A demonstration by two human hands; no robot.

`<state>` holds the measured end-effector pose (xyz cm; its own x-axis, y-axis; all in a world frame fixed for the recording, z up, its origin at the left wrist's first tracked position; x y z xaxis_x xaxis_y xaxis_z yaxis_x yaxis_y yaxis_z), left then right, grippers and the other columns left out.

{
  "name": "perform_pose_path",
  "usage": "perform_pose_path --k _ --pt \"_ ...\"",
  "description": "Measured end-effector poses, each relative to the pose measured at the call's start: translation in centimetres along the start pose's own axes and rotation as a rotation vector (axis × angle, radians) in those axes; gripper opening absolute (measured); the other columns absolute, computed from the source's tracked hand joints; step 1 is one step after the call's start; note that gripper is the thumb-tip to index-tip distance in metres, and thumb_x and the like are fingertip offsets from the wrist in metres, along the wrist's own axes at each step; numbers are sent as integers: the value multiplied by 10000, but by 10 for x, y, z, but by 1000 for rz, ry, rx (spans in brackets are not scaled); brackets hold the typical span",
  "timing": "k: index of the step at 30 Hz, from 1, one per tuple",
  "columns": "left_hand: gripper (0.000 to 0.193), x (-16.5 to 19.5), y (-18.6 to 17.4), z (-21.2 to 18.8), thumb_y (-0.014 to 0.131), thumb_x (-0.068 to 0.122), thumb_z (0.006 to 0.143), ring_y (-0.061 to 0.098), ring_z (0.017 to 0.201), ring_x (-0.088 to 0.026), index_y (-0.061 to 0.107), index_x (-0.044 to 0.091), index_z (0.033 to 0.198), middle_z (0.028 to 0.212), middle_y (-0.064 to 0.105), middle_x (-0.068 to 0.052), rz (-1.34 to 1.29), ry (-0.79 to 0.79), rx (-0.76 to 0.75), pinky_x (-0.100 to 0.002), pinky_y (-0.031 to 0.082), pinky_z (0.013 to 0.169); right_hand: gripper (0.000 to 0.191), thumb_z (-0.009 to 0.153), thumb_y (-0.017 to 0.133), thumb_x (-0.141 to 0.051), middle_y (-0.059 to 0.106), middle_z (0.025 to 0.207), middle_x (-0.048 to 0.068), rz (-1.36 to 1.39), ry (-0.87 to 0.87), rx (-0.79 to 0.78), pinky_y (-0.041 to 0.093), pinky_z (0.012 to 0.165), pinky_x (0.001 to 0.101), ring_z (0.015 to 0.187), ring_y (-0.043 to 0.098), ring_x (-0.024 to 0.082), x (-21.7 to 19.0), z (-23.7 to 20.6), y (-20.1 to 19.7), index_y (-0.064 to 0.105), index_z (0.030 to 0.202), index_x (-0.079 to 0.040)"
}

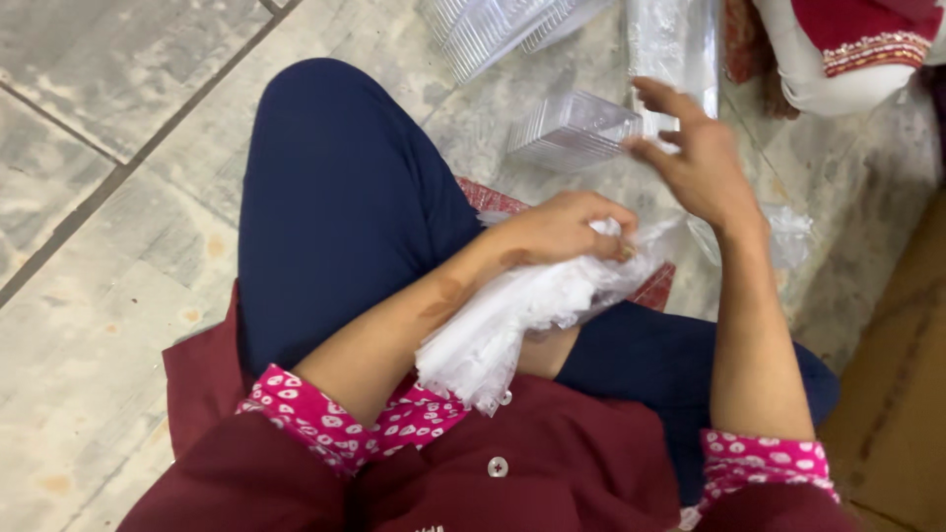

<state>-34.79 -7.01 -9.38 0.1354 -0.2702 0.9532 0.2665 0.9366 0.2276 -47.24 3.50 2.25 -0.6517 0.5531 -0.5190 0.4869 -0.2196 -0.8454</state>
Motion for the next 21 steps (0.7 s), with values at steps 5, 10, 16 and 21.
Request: perform_pose_path --k 5,10,16,21 --pt "189 -3 -19 -1 697 179 937 674 962 -131 722 47 1070 997 747 -37 -72 32 37 -287 520 891 347 1141 482 -257 725 1270 82 314 23 -61 478 1082 338 1193 644 154 13 -49 -1 699 1278 -23" --pt "153 -7 -48 -3 713 149 945 675 864 -125 771 16 994 908 753 -57 32 27 182 -285 547 806 246 1075 637 -279 707 1186 83 1399 221 53 486 1115 405 1158 649 195 37 -81 20 664 1173 -55" --pt "146 -11 -72 6 647 129 952 684 682 -126 758 37 967 821 745 -50 -219 -86 257 -268 534 591 181 1008 678 -157 677 1076 36 1522 306 218 506 1007 352 1058 652 176 65 -50 29 640 1170 -85" --pt "151 -11 -86 21 622 90 895 671 590 -148 736 23 821 728 736 -72 -385 -134 639 -300 522 527 156 987 673 -143 671 1015 10 1211 346 230 520 883 337 965 634 147 85 5 47 638 1123 -77"
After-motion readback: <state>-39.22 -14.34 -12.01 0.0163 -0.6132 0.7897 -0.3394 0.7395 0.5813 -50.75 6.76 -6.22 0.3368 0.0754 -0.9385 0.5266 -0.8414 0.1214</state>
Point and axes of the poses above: each hand's wrist, its own z-axis towards the middle knuckle, its own y-axis out of the palm, x = y × z, the point moved 1 cm from there along z, towards the middle knuckle
